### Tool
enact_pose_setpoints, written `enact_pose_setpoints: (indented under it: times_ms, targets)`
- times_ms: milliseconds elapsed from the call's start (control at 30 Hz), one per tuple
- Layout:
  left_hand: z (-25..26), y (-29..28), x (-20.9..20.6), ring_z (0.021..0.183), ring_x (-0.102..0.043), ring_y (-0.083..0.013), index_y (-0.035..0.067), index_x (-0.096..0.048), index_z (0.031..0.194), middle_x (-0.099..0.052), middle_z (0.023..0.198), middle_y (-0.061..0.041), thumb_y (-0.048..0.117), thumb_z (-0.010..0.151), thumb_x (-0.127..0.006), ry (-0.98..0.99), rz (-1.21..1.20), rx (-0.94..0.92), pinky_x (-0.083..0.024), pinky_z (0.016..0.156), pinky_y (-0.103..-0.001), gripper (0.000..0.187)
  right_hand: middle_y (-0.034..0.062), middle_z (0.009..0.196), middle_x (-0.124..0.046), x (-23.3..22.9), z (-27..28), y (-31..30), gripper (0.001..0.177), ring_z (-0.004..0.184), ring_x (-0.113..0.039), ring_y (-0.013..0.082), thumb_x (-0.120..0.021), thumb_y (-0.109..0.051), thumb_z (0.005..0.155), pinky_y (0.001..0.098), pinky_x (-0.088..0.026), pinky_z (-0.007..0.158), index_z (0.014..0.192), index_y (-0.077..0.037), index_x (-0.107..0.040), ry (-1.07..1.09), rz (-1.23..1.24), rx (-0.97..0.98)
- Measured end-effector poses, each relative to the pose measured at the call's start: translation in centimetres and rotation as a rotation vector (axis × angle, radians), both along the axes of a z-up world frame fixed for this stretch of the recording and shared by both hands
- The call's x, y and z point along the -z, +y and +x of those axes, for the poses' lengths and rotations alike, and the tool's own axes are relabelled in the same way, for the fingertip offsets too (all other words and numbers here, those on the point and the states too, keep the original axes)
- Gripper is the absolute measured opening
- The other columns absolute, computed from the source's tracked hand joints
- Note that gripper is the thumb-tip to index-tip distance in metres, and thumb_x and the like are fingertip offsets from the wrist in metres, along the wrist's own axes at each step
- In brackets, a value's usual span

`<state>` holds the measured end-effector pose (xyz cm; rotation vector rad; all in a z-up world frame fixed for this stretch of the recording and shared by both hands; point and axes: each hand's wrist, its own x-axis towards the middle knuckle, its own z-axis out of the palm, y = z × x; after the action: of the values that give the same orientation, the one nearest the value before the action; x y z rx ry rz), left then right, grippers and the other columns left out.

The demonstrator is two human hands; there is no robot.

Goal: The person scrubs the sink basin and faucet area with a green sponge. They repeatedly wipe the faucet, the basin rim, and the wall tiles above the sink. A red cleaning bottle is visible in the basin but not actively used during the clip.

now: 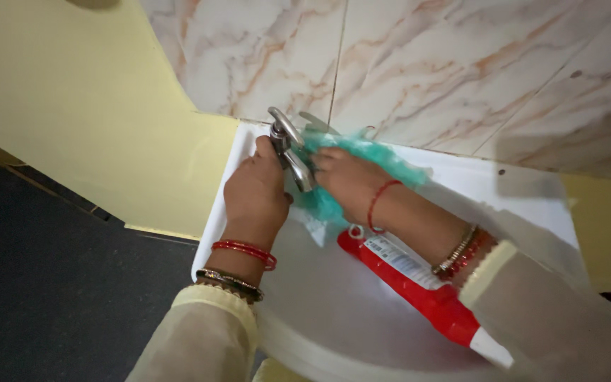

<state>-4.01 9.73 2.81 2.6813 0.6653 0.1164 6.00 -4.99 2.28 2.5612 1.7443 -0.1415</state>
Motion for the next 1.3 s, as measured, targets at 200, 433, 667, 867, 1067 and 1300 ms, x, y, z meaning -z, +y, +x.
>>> enact_pose_setpoints:
  times_ms: [200, 433, 667, 867, 1067, 1300]
  targets:
    - [0.2, 0.0, 0.0, 0.111, -0.064, -0.0346, 0.007, -0.039, 0.120, -0.068, 0.113, -0.014, 0.014, 0.069, -0.092, 0.019, 0.012, -0.016, -0.055, 0.085, -0.046, 0.074, 0.0118, 0.147, -0.050, -0.3, 0.3, 0.6, 0.049, 0.143, -0.037, 0.0314, -0.068, 0.011, 0.067, 0.0368, -0.037, 0.114, 0.114, -0.006, -0.071, -0.015, -0.014, -0.019]
    - [0.1, -0.1, 0.3, 0.110, -0.065, -0.0340, 0.006, -0.040, 0.119, -0.068, 0.111, -0.015, 0.014, 0.069, -0.091, -0.031, 0.041, -0.009, -0.055, 0.085, -0.045, 0.073, 0.0147, 0.147, -0.051, -0.2, -0.5, -0.7, 0.048, 0.142, -0.040, 0.0324, -0.068, 0.013, 0.066, 0.0385, -0.041, 0.109, 0.111, -0.003, -0.072, -0.013, 0.119, -0.004]
    - [0.0, -0.5, 0.6, 0.108, -0.065, -0.0343, 0.005, -0.040, 0.121, -0.069, 0.110, -0.015, 0.012, 0.070, -0.091, -0.025, 0.006, -0.032, -0.055, 0.086, -0.045, 0.073, 0.0105, 0.149, -0.048, 0.0, -1.1, -0.3, 0.048, 0.143, -0.039, 0.0301, -0.070, 0.010, 0.067, 0.0378, -0.040, 0.112, 0.112, -0.007, -0.071, 0.001, 0.062, 0.085]
    - [-0.1, -0.4, 0.6, 0.107, -0.066, -0.0344, 0.005, -0.041, 0.117, -0.069, 0.108, -0.015, 0.010, 0.068, -0.090, -0.077, 0.033, -0.032, -0.055, 0.083, -0.045, 0.069, 0.0117, 0.149, -0.049, -0.3, -1.3, -0.8, 0.045, 0.145, -0.039, 0.0301, -0.070, 0.009, 0.069, 0.0373, -0.042, 0.113, 0.112, -0.005, -0.069, -0.040, 0.068, 0.051]
    - [-0.2, -0.6, 0.8, 0.106, -0.066, -0.0356, 0.005, -0.040, 0.119, -0.068, 0.110, -0.015, 0.011, 0.070, -0.090, -0.053, 0.021, -0.030, -0.055, 0.084, -0.046, 0.070, 0.0122, 0.152, -0.044, 0.6, -1.3, -0.7, 0.046, 0.144, -0.036, 0.0301, -0.070, 0.008, 0.068, 0.0372, -0.043, 0.108, 0.112, -0.005, -0.069, -0.058, 0.048, 0.080]
    - [-0.2, -0.6, 0.7, 0.106, -0.066, -0.0341, 0.004, -0.041, 0.117, -0.067, 0.113, -0.014, 0.009, 0.070, -0.089, -0.103, 0.049, -0.017, -0.055, 0.081, -0.046, 0.068, 0.0117, 0.150, -0.048, 0.9, -1.0, -0.8, 0.043, 0.144, -0.038, 0.0290, -0.070, 0.005, 0.070, 0.0370, -0.043, 0.111, 0.113, -0.005, -0.069, -0.097, 0.059, 0.056]
